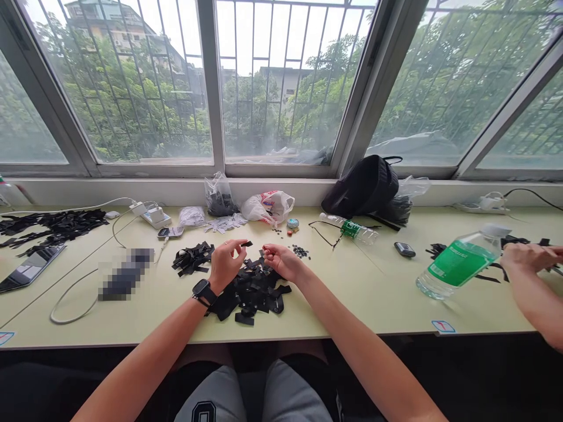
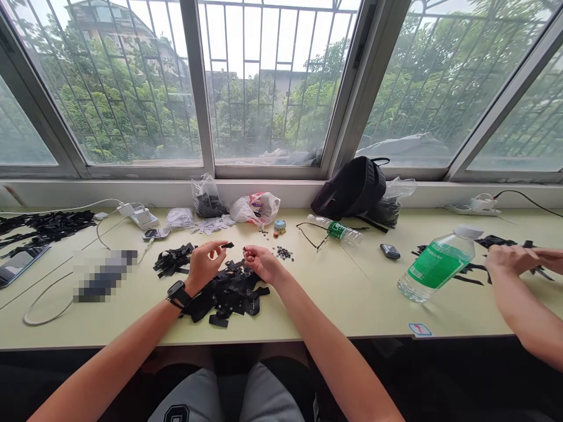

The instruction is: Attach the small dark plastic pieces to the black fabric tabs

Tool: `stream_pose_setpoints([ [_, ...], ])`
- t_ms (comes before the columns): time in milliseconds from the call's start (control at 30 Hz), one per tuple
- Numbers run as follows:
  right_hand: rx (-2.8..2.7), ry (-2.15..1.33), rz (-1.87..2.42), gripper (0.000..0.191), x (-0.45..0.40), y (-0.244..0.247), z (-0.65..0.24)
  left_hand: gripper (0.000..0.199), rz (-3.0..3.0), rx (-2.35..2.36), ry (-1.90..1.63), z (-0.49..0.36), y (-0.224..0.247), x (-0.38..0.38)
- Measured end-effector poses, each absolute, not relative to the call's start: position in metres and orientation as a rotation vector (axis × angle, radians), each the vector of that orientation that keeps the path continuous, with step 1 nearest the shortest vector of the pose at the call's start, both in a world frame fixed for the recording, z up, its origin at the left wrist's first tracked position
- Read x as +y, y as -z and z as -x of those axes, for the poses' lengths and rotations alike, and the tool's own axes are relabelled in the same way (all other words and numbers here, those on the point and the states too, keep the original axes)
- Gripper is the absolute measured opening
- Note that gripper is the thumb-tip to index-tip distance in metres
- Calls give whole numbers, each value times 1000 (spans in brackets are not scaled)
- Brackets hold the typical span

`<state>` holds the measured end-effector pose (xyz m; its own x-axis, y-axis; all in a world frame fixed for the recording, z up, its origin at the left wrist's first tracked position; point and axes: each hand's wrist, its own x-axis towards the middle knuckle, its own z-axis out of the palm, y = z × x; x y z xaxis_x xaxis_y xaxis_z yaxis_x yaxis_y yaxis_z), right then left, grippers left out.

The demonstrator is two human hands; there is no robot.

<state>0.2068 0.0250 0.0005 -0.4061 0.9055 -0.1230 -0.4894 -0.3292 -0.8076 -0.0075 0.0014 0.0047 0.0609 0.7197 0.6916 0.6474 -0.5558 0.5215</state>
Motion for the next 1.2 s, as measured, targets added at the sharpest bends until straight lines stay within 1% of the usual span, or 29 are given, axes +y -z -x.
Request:
stream_pose_setpoints([
  [33,-814,-1875,721,5,27,-1,-210,27,-2183,1523,-1604,10,-7,1],
  [100,-708,-1873,695,10,32,-3,-218,32,-2104,1626,-1733,14,-12,1],
  [167,-639,-1845,674,11,36,-5,-227,31,-2108,1628,-1768,16,-15,0],
  [233,-601,-1789,690,11,40,-6,-235,25,-2178,1560,-1691,16,-14,0],
  [333,-585,-1709,733,18,45,-6,-244,20,-2316,1406,-1455,12,-7,2],
  [467,-625,-1661,788,26,51,-3,-251,22,-2442,1266,-1207,11,7,8],
  [633,-688,-1660,842,35,55,0,-255,23,-2502,1335,-1014,17,17,14],
  [733,-788,-1604,919,38,54,2,-257,22,-2499,1432,-969,21,19,16],
  [867,-1039,-1166,1278,35,53,3,-260,21,-2431,1505,-1049,26,21,20],
  [1067,-1526,-247,1705,20,50,11,-263,31,-2356,1634,-1183,36,14,23],
  [1133,-1688,-121,1742,18,49,13,-263,29,-2374,1587,-1221,35,10,21],
  [1200,-1812,-53,1750,17,48,15,-263,27,-2407,1438,-1203,32,7,18],
])
